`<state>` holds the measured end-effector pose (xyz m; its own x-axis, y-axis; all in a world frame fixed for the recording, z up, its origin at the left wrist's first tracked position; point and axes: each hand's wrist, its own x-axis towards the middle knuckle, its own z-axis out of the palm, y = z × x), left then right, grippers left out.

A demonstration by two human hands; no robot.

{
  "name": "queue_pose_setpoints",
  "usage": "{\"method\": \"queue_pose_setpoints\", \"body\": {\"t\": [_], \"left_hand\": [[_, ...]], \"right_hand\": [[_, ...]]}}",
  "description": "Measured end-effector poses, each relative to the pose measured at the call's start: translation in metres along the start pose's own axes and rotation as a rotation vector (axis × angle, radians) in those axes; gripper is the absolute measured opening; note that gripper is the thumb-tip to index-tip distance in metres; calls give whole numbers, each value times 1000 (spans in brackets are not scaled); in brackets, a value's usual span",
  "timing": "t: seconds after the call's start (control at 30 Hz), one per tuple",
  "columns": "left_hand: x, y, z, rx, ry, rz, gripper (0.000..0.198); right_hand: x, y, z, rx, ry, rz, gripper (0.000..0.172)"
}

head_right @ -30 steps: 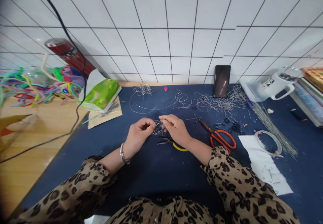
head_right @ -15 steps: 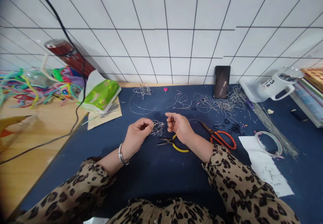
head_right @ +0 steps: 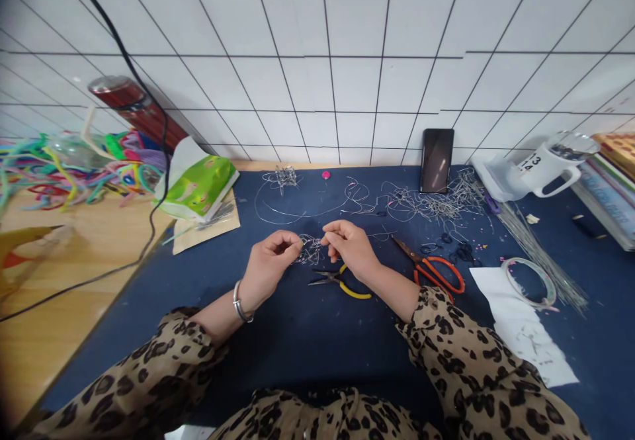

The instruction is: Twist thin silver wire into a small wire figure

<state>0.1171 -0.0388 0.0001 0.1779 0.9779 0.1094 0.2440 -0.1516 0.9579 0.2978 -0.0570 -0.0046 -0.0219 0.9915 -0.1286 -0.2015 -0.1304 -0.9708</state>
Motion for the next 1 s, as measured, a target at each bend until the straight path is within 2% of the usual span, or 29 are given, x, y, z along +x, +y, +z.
{"method": "queue_pose_setpoints", "body": {"t": [0.17, 0.3, 0.53, 0.73, 0.87, 1.0], "left_hand": [[-3, 3, 2, 42, -28, 30, 9], [-5, 5, 3, 69, -49, 60, 9], [-7, 6, 6, 62, -29, 67, 8], [-8, 7, 6, 51, -32, 65, 8], [-8, 6, 6, 56, -38, 65, 7], [-8, 5, 6, 61, -40, 68, 8]], "right_hand": [[-8, -7, 7, -302, -8, -201, 16], [-15, -11, 14, -382, -31, -299, 22], [-21, -13, 20, -383, 37, -260, 13], [-19, -11, 17, -446, 15, -426, 12], [-19, -10, 17, -490, 9, -403, 17], [-20, -9, 18, -538, 48, -357, 15]]}}
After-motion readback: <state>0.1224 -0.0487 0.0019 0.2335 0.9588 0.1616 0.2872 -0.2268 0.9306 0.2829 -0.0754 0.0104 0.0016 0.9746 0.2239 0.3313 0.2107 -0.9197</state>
